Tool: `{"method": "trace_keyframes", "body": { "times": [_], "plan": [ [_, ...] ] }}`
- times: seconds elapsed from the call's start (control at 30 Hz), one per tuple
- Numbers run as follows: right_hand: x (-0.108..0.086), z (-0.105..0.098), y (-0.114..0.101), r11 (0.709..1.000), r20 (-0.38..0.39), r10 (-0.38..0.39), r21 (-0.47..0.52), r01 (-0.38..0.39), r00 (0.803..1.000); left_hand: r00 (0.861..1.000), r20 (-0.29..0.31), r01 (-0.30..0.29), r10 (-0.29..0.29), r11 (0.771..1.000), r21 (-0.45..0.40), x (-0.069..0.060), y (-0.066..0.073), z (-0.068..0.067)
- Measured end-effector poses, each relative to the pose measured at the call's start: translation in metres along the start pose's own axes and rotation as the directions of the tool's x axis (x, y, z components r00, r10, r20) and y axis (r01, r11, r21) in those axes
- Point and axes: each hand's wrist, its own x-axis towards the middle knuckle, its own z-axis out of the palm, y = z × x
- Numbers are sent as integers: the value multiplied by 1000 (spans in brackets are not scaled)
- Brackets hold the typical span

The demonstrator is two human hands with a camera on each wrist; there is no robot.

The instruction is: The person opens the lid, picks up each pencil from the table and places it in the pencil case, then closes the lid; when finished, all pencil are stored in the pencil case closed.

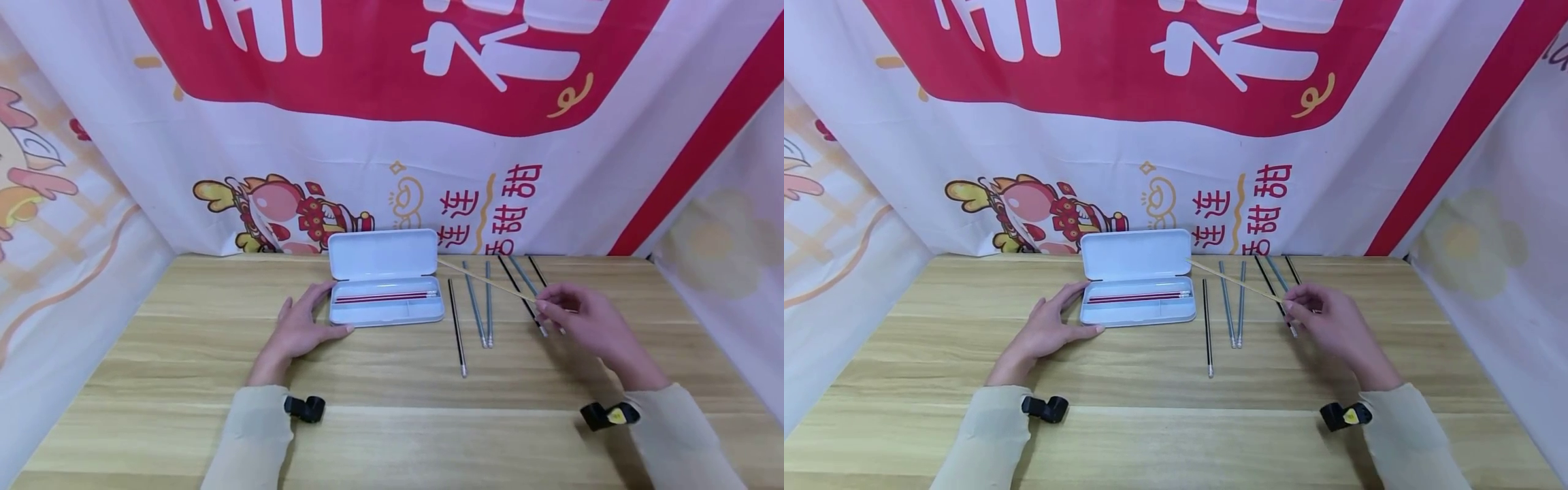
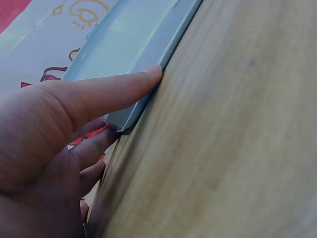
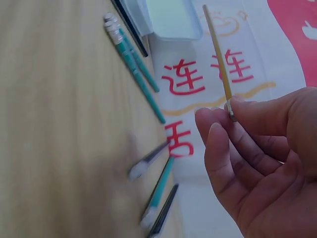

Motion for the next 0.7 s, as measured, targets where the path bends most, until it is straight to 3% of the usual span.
{"method": "trace_keyframes", "body": {
  "times": [0.2, 0.4, 0.7],
  "plan": [
    [20, 9, -31, 997, 19, -69, -39, 70, 997, 1000, -1, 5, -5, 1000, -4, -1, 0, -1],
    [45, 26, -52, 991, 49, -137, 12, 136, 989, 1000, 0, 18, -18, 1000, 0, 0, -1, -1],
    [73, 45, -67, 992, 73, -128, 20, 127, 989, 1000, -1, 9, -9, 1000, 4, 0, 0, -1]
  ]
}}
